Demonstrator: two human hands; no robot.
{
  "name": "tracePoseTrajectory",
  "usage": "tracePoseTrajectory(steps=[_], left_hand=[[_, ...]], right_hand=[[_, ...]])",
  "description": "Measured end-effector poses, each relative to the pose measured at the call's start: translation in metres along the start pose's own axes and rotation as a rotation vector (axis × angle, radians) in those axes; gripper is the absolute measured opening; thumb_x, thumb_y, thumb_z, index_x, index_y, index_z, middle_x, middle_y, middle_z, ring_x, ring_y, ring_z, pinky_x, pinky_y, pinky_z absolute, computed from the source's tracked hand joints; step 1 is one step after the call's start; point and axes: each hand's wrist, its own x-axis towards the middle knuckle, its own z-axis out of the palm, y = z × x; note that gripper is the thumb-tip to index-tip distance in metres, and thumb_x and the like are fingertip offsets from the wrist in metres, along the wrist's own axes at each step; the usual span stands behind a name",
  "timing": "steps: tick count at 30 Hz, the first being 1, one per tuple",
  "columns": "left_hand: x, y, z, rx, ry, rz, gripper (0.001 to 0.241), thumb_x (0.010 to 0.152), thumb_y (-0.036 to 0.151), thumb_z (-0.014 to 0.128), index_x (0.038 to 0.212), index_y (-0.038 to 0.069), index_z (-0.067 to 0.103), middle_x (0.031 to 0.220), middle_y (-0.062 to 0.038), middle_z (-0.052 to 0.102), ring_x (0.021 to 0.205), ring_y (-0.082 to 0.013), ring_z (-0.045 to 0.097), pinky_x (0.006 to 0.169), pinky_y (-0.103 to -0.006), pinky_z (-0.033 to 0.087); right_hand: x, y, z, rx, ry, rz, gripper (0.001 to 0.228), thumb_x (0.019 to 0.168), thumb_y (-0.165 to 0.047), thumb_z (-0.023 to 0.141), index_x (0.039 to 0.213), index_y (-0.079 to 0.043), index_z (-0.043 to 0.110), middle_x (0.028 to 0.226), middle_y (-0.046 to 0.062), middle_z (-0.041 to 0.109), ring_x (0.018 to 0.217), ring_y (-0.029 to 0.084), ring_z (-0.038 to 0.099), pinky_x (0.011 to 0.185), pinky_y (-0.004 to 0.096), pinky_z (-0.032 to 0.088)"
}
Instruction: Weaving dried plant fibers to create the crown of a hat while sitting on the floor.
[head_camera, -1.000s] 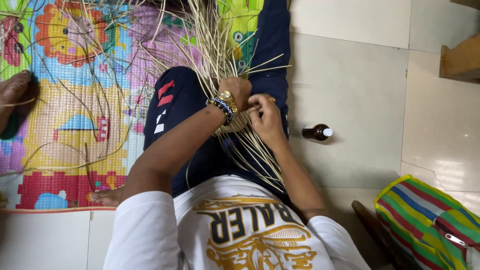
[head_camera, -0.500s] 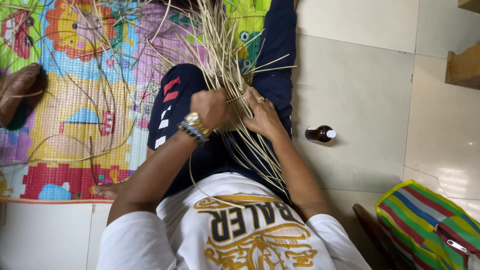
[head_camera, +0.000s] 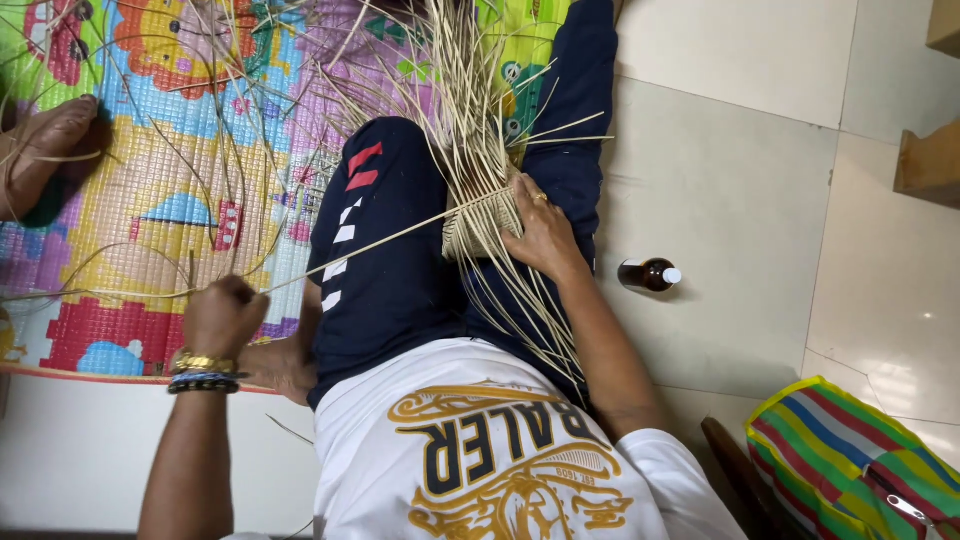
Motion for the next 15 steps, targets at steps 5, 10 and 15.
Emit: tracePoseTrajectory(steps=[5, 10, 15], left_hand=[[0.025, -0.005, 0.006, 0.159, -0.073, 0.015, 0.033, 0.082, 0.044, 0.067, 0.102, 0.024, 0.082, 0.102, -0.019, 0.080, 0.105, -0.0412, 0.073, 0.087, -0.0516, 0.059], [0.011, 0.133, -0.045, 0.206, 0.149, 0.260, 0.050, 0.083, 0.022, 0.065, 0.132, 0.019, 0.073, 0.143, -0.016, 0.066, 0.138, -0.0407, 0.054, 0.112, -0.0641, 0.034], [-0.013, 0.261, -0.045, -0.541, 0.160, 0.883, 0.030, 0.102, 0.026, 0.055, 0.106, 0.004, 0.075, 0.104, -0.021, 0.074, 0.109, -0.0416, 0.069, 0.092, -0.0490, 0.054]], right_hand=[[-0.002, -0.008, -0.011, 0.064, 0.118, -0.076, 0.088, 0.077, -0.022, 0.076, 0.156, -0.003, 0.041, 0.148, 0.023, 0.047, 0.129, 0.047, 0.055, 0.100, 0.056, 0.045], [0.002, 0.002, -0.011, 0.148, 0.167, -0.159, 0.082, 0.072, -0.019, 0.081, 0.149, -0.022, 0.052, 0.133, 0.010, 0.053, 0.120, 0.041, 0.060, 0.096, 0.052, 0.047], [0.008, 0.002, -0.016, 0.193, 0.138, -0.220, 0.077, 0.069, -0.018, 0.082, 0.142, -0.025, 0.058, 0.126, 0.016, 0.054, 0.113, 0.048, 0.060, 0.095, 0.055, 0.047]])
